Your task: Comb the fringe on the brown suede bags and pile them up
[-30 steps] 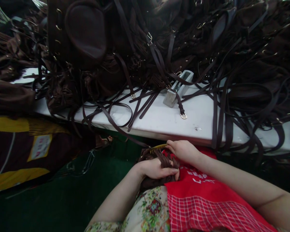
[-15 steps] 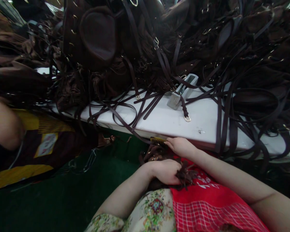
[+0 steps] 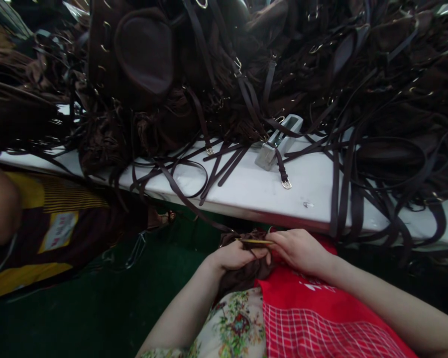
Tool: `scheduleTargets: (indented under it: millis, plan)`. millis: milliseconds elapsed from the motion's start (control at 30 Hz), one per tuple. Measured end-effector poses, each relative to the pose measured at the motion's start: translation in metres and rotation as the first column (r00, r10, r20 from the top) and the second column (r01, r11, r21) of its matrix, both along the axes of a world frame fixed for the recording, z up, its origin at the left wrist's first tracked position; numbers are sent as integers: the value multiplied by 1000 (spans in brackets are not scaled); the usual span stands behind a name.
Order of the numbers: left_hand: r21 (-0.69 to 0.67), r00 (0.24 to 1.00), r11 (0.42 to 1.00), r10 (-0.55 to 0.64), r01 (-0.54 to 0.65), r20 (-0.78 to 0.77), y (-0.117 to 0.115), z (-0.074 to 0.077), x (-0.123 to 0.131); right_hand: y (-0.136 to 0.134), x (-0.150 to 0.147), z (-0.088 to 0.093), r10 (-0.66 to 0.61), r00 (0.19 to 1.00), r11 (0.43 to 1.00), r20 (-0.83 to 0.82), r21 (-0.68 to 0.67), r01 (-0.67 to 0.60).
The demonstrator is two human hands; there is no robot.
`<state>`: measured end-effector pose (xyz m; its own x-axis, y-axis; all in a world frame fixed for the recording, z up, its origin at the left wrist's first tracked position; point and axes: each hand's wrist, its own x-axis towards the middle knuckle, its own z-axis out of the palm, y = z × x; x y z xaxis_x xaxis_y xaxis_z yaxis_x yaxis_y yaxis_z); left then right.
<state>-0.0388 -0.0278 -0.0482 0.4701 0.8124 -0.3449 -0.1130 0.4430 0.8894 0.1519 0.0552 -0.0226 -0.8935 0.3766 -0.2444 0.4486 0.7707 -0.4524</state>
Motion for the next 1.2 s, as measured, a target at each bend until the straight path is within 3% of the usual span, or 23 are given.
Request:
scheduleTargets:
  millis: [167, 267, 333, 400, 467, 533, 633, 767, 967, 1100, 1200]
  plan:
    - [215, 966, 943, -237, 254, -102, 4, 11, 4, 0, -14, -15, 69, 993, 996, 96, 44, -74]
    - [427, 903, 804, -302, 414, -306, 5, 15, 8, 3, -16, -33, 53, 984, 998, 171, 30, -59]
    - [477, 852, 720, -323, 504, -413, 6, 17, 10, 7, -15, -41, -5, 984, 1000, 177, 10, 3]
    - [440, 855, 745, -352, 502, -380, 6, 18, 11, 14, -12, -42, -126, 988, 991, 88, -37, 130]
    - [366, 895, 822, -352, 436, -274, 6, 18, 10, 21, -7, -34, -271, 962, 957, -37, -122, 264]
    - [296, 929, 885, -309, 359, -203, 6, 16, 8, 25, -1, -21, -323, 937, 927, -131, -241, 286]
    - [257, 932, 907, -275, 332, -235, 5, 14, 6, 21, 7, 3, -203, 960, 943, -194, -304, 138]
    - [249, 878, 882, -290, 400, -382, 5, 13, 4, 12, 9, 18, 55, 996, 990, -74, -124, -64]
    - [317, 904, 863, -303, 394, -301, 4, 13, 5, 10, 4, -3, 82, 991, 992, 106, 82, -91]
    - [345, 920, 875, -231, 339, -317, 3, 14, 7, 11, 0, -17, -8, 991, 990, 136, 144, -12]
    - [366, 889, 843, -247, 394, -387, 3, 19, 9, 16, -2, -26, -90, 979, 979, 183, 195, 54]
